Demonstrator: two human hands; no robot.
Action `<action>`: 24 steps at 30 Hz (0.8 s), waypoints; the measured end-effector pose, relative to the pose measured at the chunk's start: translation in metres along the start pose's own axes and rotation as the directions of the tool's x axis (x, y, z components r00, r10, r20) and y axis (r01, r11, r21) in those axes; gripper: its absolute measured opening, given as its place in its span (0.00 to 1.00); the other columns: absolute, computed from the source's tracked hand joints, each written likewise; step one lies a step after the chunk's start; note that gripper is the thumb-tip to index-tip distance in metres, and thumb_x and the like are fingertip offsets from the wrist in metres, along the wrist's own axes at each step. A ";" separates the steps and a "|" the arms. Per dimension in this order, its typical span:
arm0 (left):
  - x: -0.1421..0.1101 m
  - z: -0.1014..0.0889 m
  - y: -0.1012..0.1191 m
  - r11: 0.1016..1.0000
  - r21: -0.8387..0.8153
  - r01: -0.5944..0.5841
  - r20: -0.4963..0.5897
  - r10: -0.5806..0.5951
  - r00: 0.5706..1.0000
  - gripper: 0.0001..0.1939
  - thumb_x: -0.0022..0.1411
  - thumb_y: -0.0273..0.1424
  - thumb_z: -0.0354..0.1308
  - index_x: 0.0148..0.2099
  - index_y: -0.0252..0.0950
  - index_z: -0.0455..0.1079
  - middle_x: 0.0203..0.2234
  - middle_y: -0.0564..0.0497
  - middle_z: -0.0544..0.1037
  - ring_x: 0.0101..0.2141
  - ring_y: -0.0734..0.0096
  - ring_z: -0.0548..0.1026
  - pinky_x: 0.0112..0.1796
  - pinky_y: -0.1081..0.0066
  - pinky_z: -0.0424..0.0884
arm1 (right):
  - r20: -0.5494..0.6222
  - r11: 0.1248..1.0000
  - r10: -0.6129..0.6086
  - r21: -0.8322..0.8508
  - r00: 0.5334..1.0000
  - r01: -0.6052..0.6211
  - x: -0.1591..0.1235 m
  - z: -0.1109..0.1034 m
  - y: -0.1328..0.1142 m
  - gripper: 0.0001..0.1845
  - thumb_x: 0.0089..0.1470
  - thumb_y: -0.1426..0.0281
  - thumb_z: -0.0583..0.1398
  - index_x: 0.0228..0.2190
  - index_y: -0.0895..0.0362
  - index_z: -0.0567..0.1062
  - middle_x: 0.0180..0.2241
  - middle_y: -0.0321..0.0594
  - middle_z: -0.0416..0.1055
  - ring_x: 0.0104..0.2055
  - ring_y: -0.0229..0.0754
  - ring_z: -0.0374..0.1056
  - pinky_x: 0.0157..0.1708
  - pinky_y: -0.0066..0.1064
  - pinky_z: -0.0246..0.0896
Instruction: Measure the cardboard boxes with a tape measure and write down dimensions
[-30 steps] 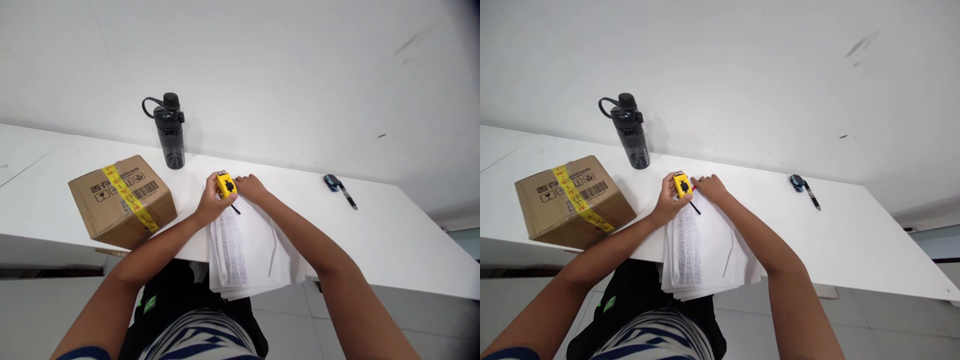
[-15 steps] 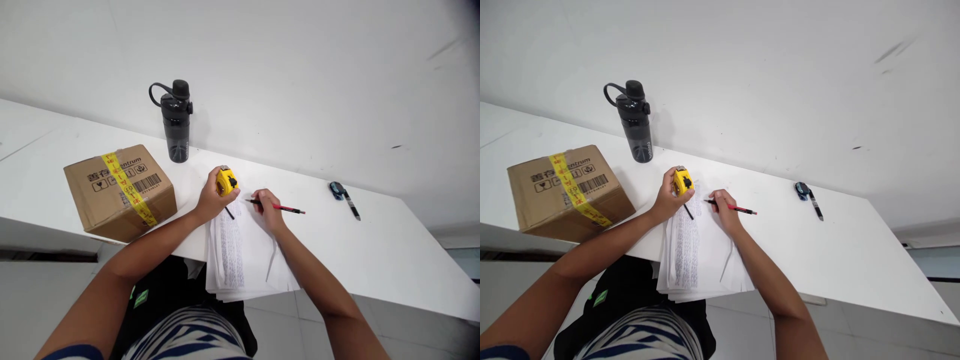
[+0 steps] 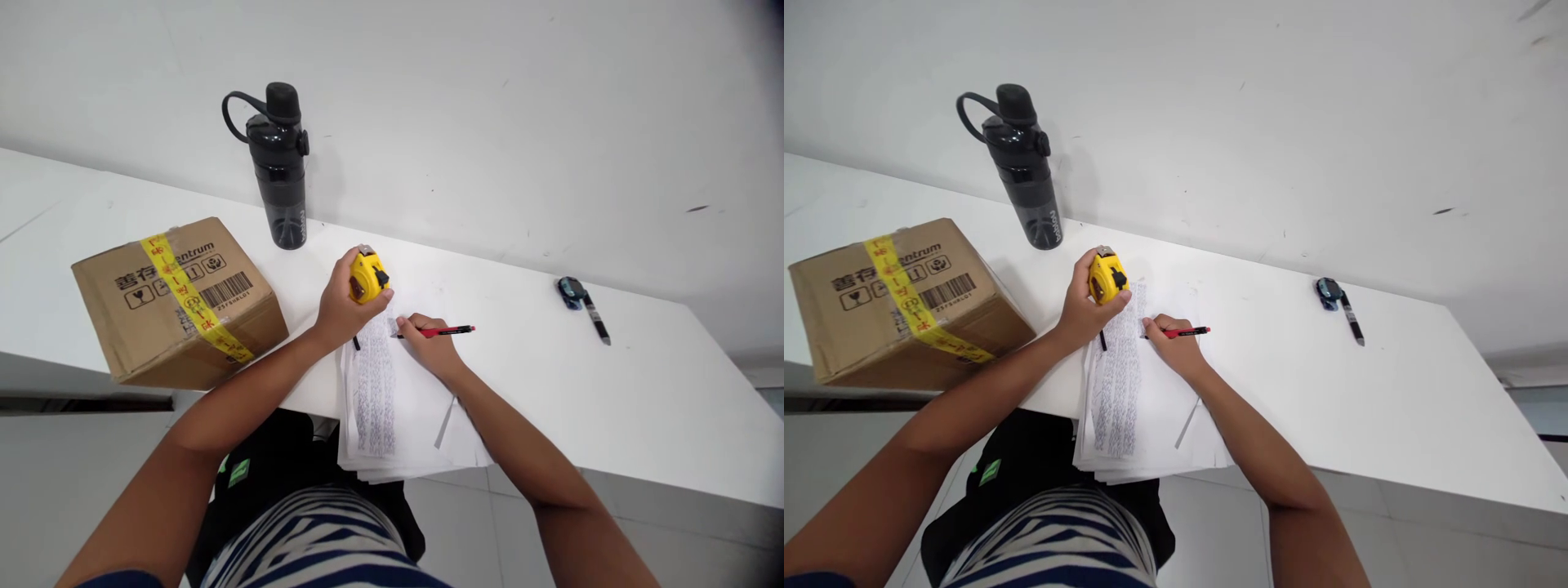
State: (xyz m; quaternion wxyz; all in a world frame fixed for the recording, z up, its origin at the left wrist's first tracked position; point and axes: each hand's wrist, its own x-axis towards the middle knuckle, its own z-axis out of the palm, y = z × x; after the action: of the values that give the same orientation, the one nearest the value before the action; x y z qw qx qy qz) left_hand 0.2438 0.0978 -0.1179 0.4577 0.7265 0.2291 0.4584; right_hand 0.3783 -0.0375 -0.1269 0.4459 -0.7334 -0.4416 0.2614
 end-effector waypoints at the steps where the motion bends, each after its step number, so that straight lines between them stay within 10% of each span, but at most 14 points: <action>1: -0.001 0.001 0.000 1.000 0.001 0.012 0.020 -0.012 1.000 0.38 0.55 0.39 0.66 0.64 0.46 0.55 0.57 0.46 0.67 0.53 0.57 0.71 0.52 0.58 0.71 | 0.006 1.000 -0.003 0.003 1.000 0.003 0.000 0.000 0.000 0.22 0.55 0.54 0.58 0.17 0.54 0.66 0.22 0.38 0.72 0.27 0.41 0.67 0.29 0.33 0.59; 24: -0.008 0.008 -0.003 0.986 0.124 0.111 0.223 -0.137 0.965 0.38 0.54 0.42 0.66 0.63 0.42 0.56 0.54 0.45 0.71 0.48 0.58 0.74 0.48 0.58 0.72 | 0.005 1.000 -0.011 0.029 1.000 0.011 0.001 -0.001 0.003 0.23 0.54 0.54 0.59 0.15 0.53 0.63 0.20 0.38 0.71 0.25 0.40 0.65 0.28 0.33 0.59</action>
State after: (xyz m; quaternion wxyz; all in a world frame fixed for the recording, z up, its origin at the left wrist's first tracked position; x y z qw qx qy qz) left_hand 0.2468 0.0895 -0.1254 0.4680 0.7833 0.2446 0.3280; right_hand 0.3807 -0.0375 -0.1290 0.4569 -0.7237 -0.4429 0.2672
